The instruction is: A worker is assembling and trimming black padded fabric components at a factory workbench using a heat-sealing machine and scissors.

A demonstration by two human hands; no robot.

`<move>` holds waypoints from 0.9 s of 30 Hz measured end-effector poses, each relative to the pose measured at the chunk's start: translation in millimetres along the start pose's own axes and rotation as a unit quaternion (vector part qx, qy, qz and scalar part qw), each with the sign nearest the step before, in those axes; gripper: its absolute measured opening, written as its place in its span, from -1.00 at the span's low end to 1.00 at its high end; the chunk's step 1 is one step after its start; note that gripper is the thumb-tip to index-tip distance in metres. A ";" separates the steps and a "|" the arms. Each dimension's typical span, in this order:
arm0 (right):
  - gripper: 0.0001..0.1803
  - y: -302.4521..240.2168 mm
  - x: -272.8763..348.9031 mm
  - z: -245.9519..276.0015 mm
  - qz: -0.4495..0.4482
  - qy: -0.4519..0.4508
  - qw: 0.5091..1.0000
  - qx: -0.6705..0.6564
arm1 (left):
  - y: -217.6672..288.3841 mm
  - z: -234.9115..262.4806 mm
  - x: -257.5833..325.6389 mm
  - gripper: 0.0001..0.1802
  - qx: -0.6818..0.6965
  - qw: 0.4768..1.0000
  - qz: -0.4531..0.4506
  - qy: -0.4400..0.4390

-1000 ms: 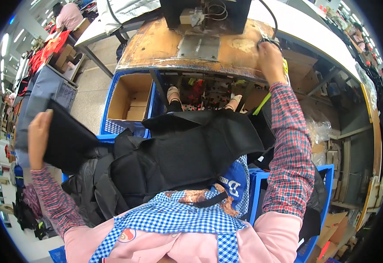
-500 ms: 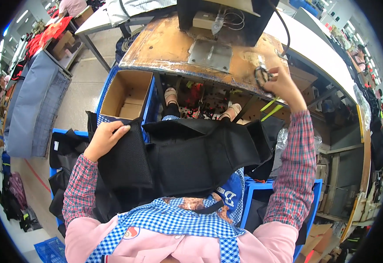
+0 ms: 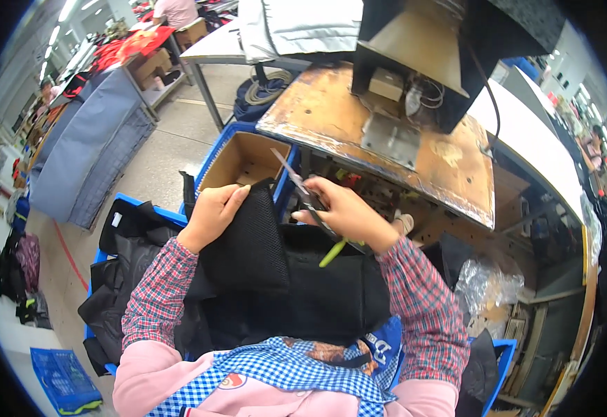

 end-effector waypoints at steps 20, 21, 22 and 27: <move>-0.20 -4.3 90.4 -40.5 -0.145 0.148 0.978 -0.005 | 42.9 -43.6 -35.3 -0.54 -0.027 0.998 -0.046 -0.021; -0.20 -4.8 88.7 -40.2 -0.146 0.150 0.978 -0.007 | 43.9 -44.9 -34.4 -0.54 -0.029 0.998 -0.047 -0.031; -0.20 -5.6 87.7 -40.0 -0.142 0.151 0.978 -0.006 | 45.1 -46.2 -32.5 -0.54 -0.029 0.998 -0.047 -0.034; -0.23 -1.8 86.8 -41.1 -0.106 0.182 0.978 -0.009 | 48.3 -54.0 -28.1 -0.57 -0.029 0.995 -0.078 -0.056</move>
Point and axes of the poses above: each hand's wrist, its own x-axis away from the middle knuckle, its own z-axis out of the back of the hand, y = z × x, the point moved 1 cm from there along -x, towards the middle knuckle, and after that the axes turned 5 degrees about y, right-handed, at the moved point
